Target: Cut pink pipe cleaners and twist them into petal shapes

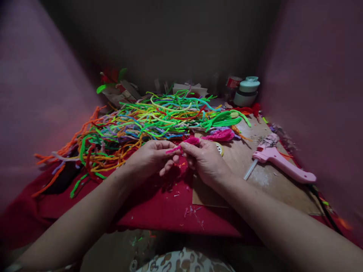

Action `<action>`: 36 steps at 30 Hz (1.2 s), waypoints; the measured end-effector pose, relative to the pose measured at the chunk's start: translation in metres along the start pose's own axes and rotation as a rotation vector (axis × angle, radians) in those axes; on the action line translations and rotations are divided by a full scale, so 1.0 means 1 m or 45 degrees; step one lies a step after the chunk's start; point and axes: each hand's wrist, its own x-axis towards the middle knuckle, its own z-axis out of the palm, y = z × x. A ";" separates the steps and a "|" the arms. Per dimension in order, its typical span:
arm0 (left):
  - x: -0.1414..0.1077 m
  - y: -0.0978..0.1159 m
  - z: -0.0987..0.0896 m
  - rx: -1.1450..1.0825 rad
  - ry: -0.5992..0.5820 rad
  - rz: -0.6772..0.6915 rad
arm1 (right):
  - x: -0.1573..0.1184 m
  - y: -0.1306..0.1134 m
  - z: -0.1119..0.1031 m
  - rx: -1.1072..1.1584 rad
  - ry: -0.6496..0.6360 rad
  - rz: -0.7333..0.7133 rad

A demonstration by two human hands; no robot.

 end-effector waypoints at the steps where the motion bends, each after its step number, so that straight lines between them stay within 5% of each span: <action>1: 0.001 0.000 -0.002 -0.159 -0.091 -0.089 | -0.001 0.000 0.000 -0.012 -0.020 -0.006; 6: 0.002 -0.003 -0.008 -0.449 -0.339 -0.190 | -0.002 -0.002 0.001 -0.101 -0.072 -0.088; 9: -0.001 -0.002 -0.001 -0.268 -0.231 -0.106 | -0.004 -0.003 0.003 -0.243 -0.026 -0.167; 15: -0.011 0.003 0.020 0.566 0.305 0.227 | -0.007 -0.007 0.005 -0.446 0.102 -0.182; 22: -0.011 0.007 0.019 0.348 0.200 0.057 | -0.004 -0.008 0.001 -0.474 0.030 -0.236; 29: -0.009 0.004 0.019 0.396 0.285 0.057 | -0.006 -0.007 0.001 -0.597 0.143 -0.313; 36: -0.010 0.009 0.018 0.355 0.221 0.104 | -0.003 -0.005 -0.002 -0.490 0.057 -0.220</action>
